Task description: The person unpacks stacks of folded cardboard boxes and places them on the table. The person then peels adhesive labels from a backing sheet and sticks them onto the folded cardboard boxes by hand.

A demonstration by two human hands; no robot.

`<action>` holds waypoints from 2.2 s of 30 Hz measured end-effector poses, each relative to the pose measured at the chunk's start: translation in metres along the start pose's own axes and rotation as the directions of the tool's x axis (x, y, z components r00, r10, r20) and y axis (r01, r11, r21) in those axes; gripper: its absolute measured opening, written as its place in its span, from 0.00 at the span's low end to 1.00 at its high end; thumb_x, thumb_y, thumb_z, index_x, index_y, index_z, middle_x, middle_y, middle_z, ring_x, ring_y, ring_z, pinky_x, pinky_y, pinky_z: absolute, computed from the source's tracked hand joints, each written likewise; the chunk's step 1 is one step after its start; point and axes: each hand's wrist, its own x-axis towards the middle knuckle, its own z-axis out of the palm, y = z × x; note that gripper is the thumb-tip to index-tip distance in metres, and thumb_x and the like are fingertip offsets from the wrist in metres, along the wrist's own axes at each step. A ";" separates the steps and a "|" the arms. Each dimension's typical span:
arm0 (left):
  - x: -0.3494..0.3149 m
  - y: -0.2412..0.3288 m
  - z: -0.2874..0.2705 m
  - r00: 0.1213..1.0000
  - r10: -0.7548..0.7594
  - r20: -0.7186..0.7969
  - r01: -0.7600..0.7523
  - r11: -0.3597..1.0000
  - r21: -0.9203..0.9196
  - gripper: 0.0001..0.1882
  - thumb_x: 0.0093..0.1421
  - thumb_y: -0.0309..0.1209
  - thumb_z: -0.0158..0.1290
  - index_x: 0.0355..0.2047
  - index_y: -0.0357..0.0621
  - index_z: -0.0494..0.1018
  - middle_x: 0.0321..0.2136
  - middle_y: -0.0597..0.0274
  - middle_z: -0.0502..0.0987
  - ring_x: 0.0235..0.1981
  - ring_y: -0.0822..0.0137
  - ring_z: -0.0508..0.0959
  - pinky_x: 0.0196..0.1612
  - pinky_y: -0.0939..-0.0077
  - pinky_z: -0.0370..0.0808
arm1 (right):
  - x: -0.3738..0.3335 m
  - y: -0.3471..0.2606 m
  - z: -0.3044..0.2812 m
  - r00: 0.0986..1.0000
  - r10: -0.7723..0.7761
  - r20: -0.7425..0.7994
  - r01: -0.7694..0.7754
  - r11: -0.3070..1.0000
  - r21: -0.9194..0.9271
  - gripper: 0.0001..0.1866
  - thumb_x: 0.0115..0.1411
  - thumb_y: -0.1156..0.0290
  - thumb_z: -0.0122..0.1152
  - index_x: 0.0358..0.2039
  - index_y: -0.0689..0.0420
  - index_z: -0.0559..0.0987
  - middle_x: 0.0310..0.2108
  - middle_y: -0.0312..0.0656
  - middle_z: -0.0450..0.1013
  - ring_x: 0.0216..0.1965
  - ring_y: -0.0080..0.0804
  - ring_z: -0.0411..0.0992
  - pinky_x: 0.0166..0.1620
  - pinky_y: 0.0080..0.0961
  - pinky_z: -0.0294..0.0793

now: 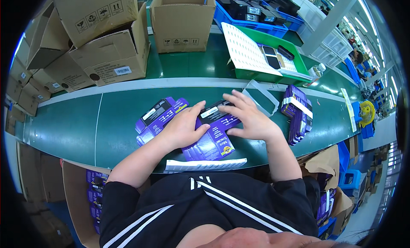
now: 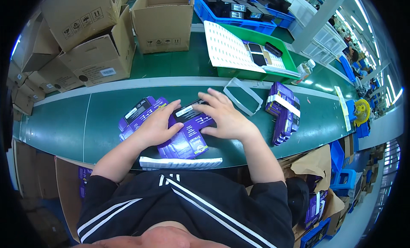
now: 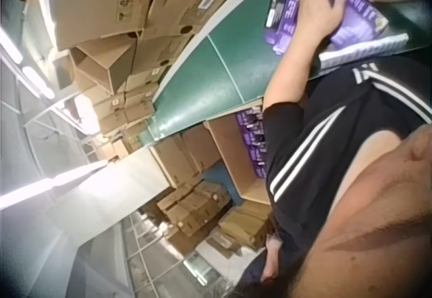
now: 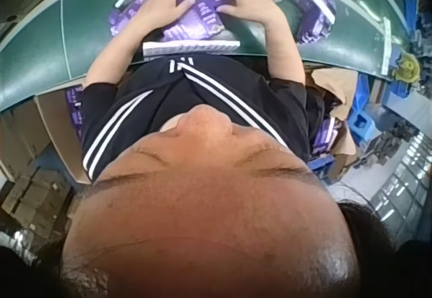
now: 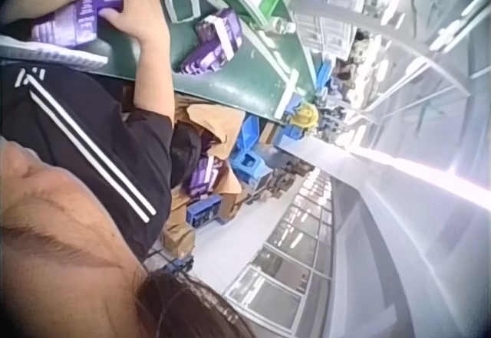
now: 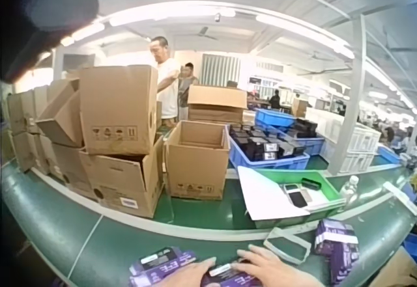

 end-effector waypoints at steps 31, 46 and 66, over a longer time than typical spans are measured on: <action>-0.030 -0.096 -0.005 0.764 0.373 -0.526 0.033 0.792 0.609 0.35 0.53 0.44 0.62 0.56 0.35 0.67 0.43 0.51 0.76 0.39 0.53 0.77 0.45 0.60 0.73 | 0.024 -0.056 -0.023 0.990 -0.059 -0.128 0.084 0.976 0.199 0.28 0.40 0.80 0.66 0.47 0.57 0.75 0.53 0.46 0.71 0.54 0.47 0.66 0.61 0.45 0.62; -0.132 -0.023 0.016 0.961 0.179 -0.211 -0.258 0.857 -0.446 0.04 0.59 0.25 0.56 0.32 0.38 0.78 0.29 0.59 0.78 0.28 0.64 0.76 0.34 0.74 0.71 | -0.014 -0.099 -0.020 0.982 -0.187 0.012 0.173 0.929 0.327 0.16 0.49 0.74 0.68 0.41 0.57 0.80 0.40 0.41 0.76 0.41 0.39 0.73 0.49 0.33 0.70; -0.096 -0.058 -0.032 0.938 0.333 0.094 -0.135 0.603 -0.786 0.10 0.63 0.32 0.52 0.35 0.38 0.79 0.33 0.56 0.80 0.32 0.63 0.77 0.39 0.72 0.74 | -0.015 -0.078 -0.021 0.991 -0.049 -0.121 0.114 0.779 0.617 0.04 0.53 0.80 0.64 0.29 0.56 0.79 0.32 0.39 0.74 0.30 0.31 0.71 0.37 0.24 0.71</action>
